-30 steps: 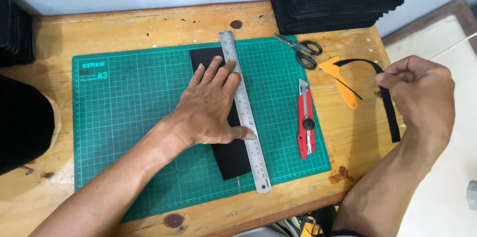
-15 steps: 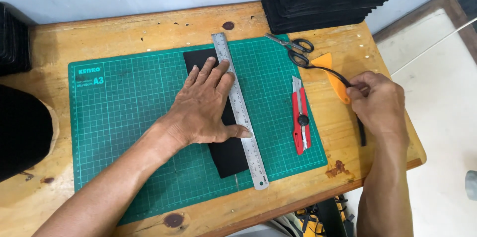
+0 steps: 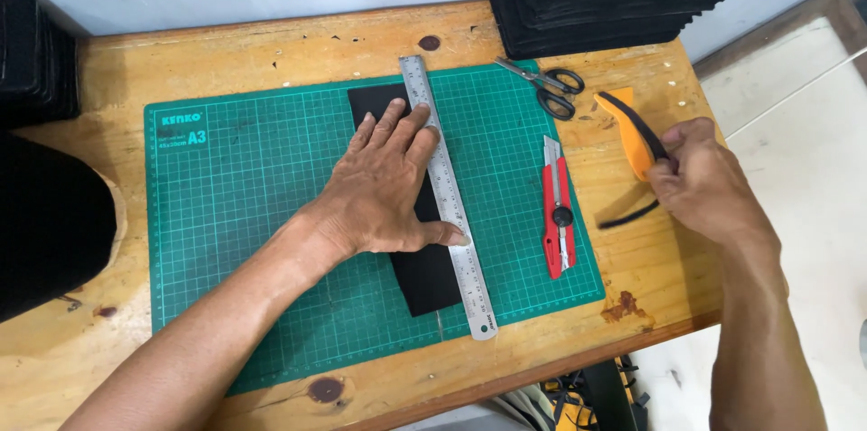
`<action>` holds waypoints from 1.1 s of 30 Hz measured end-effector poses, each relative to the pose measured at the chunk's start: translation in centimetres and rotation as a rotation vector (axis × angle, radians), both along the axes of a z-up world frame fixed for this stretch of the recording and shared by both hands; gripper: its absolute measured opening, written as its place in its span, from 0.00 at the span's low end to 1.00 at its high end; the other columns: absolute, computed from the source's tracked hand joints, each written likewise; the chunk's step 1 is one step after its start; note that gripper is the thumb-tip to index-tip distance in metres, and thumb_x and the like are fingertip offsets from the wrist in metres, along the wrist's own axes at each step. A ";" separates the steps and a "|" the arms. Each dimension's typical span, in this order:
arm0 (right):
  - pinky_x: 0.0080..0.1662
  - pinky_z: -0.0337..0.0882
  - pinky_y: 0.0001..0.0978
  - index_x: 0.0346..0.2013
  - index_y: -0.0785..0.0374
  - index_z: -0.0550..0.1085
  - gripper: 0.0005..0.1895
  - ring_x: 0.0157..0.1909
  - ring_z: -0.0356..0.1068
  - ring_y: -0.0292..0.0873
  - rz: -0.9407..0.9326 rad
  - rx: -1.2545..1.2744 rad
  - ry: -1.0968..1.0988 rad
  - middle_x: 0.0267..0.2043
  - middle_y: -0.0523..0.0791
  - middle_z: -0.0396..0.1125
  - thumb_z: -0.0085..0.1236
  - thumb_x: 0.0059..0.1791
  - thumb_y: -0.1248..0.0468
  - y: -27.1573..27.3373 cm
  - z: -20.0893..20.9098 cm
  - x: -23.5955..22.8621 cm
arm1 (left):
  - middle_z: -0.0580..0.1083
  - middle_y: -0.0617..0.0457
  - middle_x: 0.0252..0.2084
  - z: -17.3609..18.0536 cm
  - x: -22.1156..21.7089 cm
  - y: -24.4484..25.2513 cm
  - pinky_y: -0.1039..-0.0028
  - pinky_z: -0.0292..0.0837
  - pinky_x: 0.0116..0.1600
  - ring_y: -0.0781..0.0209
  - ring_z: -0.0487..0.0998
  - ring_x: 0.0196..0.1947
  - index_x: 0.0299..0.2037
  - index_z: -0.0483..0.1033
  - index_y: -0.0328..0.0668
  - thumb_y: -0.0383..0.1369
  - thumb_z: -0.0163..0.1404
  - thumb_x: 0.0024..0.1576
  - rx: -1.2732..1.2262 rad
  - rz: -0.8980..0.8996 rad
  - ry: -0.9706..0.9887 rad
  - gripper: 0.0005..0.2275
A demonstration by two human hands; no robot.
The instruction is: The person measures and cuts a black fabric strip on a green cutting mat using a metal ruler and a red utility knife. They then use an orange plastic scraper to smooth the fabric and finally trim the edges with scissors.
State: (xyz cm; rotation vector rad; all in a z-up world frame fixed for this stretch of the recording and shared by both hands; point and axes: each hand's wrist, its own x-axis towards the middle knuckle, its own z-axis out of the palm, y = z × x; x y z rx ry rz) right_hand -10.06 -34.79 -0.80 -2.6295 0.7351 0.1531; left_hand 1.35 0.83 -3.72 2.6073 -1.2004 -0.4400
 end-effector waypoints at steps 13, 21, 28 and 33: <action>0.39 0.70 0.47 0.48 0.68 0.72 0.19 0.31 0.70 0.55 -0.255 -0.215 0.038 0.30 0.53 0.70 0.63 0.43 0.70 -19.6 -13.2 -25.1 | 0.38 0.40 0.80 0.3 -0.1 0.2 0.43 0.27 0.76 0.35 0.31 0.78 0.73 0.46 0.36 0.72 0.59 0.46 0.016 -0.003 0.005 0.58; 0.48 0.73 0.44 0.60 0.64 0.82 0.26 0.39 0.73 0.52 -0.037 -0.496 -0.157 0.33 0.55 0.73 0.67 0.50 0.55 -23.0 -18.0 -27.5 | 0.43 0.32 0.77 1.8 -0.2 1.6 0.38 0.38 0.72 0.30 0.41 0.76 0.76 0.47 0.42 0.71 0.58 0.46 -0.156 0.059 -0.100 0.56; 0.38 0.82 0.36 0.52 0.48 0.80 0.21 0.29 0.77 0.43 0.027 -0.014 -0.157 0.53 0.43 0.71 0.63 0.45 0.51 10.3 1.6 -8.4 | 0.66 0.35 0.51 -1.0 1.2 2.4 0.50 0.74 0.48 0.34 0.71 0.48 0.59 0.66 0.44 0.45 0.64 0.53 -0.227 0.491 -0.184 0.28; 0.34 0.79 0.59 0.63 0.45 0.71 0.30 0.43 0.73 0.52 0.384 -0.236 -0.013 0.59 0.46 0.57 0.52 0.49 0.40 13.5 -0.6 -4.8 | 0.71 0.47 0.50 -0.9 2.0 3.1 0.53 0.72 0.50 0.44 0.75 0.51 0.56 0.73 0.42 0.33 0.59 0.57 -0.440 0.526 0.113 0.18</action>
